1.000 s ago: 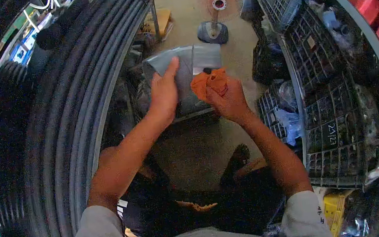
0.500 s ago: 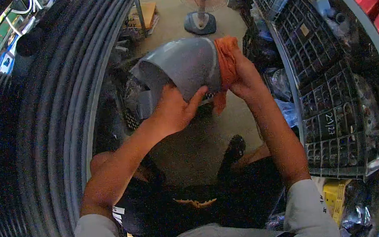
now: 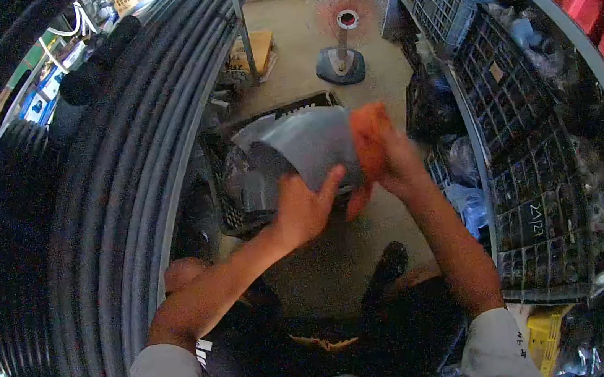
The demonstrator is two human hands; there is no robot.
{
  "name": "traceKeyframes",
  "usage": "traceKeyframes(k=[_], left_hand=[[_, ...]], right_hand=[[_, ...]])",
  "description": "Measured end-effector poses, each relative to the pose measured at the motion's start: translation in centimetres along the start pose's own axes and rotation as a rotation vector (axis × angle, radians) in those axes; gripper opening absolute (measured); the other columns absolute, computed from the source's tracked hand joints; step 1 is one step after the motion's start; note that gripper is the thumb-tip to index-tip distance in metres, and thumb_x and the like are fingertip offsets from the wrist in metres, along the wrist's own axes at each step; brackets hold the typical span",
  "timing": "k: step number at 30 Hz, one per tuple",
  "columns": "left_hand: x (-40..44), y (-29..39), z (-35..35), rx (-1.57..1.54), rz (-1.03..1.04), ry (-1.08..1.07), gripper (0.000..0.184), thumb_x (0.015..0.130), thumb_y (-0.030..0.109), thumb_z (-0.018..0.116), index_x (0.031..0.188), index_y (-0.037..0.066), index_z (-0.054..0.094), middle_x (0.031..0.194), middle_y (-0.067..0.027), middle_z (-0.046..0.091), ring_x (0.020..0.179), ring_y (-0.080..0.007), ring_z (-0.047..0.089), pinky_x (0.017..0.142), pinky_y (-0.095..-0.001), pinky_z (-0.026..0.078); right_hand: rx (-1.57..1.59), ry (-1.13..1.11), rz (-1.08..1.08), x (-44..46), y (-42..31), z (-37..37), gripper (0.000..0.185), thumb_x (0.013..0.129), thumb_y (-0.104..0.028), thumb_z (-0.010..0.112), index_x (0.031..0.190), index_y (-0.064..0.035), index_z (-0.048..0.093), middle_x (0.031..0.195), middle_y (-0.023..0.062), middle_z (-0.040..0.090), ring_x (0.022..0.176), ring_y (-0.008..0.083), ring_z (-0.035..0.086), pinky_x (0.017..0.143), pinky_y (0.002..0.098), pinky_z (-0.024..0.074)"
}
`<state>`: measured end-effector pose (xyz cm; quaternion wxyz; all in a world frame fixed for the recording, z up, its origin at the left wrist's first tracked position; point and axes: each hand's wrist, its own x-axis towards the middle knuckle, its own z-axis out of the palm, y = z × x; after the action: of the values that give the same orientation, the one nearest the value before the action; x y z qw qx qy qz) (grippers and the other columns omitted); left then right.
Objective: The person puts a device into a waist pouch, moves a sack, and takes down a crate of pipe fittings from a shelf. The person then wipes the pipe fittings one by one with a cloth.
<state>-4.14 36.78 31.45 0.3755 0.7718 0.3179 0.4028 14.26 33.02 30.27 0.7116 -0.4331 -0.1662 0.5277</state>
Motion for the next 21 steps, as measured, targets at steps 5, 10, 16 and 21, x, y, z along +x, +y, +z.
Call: traceKeyframes(k=[5, 10, 16, 21], left_hand=[[0.7, -1.9, -1.0, 0.214, 0.496, -0.232, 0.043, 0.086, 0.030, 0.063, 0.110, -0.004, 0.054, 0.107, -0.0250, 0.058, 0.099, -0.0398, 0.058, 0.087, -0.0423, 0.044], [2.4, -3.8, 0.0, -0.453, 0.014, -0.174, 0.044, 0.086, 0.036, 0.060, 0.113, 0.002, 0.054, 0.106, -0.0151, 0.061, 0.103, -0.0314, 0.057, 0.091, -0.0445, 0.042], [5.4, -4.4, -1.3, -1.306, -0.754, -0.276, 0.049, 0.087, 0.048, 0.053, 0.116, 0.008, 0.055, 0.110, -0.0087, 0.062, 0.105, -0.0246, 0.057, 0.092, -0.0433, 0.044], [6.6, -2.7, -3.1, -1.218, -0.743, -0.291, 0.047, 0.087, 0.044, 0.058, 0.116, 0.008, 0.056, 0.113, -0.0072, 0.062, 0.099, -0.0251, 0.062, 0.089, -0.0443, 0.046]], right_hand=[[0.057, -0.121, -0.010, -1.0, -3.5, -0.1, 0.046, 0.091, -0.044, 0.052, 0.118, -0.0071, 0.052, 0.113, 0.0063, 0.058, 0.101, 0.0223, 0.058, 0.088, 0.0362, 0.0489], [-0.014, -0.078, -0.232, -0.7, -3.5, -2.0, 0.034, 0.093, -0.031, 0.054, 0.114, -0.0053, 0.053, 0.111, 0.0068, 0.059, 0.098, 0.0199, 0.059, 0.086, 0.0332, 0.0493], [-0.460, -0.099, -0.375, 0.7, -2.8, -4.9, 0.040, 0.092, -0.036, 0.055, 0.113, -0.0029, 0.052, 0.103, 0.0059, 0.058, 0.089, 0.0156, 0.059, 0.077, 0.0305, 0.0499], [-0.228, -0.260, -0.231, -1.3, -2.3, -2.2, 0.037, 0.092, -0.039, 0.053, 0.110, -0.0060, 0.054, 0.095, 0.0039, 0.058, 0.088, 0.0146, 0.057, 0.080, 0.0312, 0.0476]])
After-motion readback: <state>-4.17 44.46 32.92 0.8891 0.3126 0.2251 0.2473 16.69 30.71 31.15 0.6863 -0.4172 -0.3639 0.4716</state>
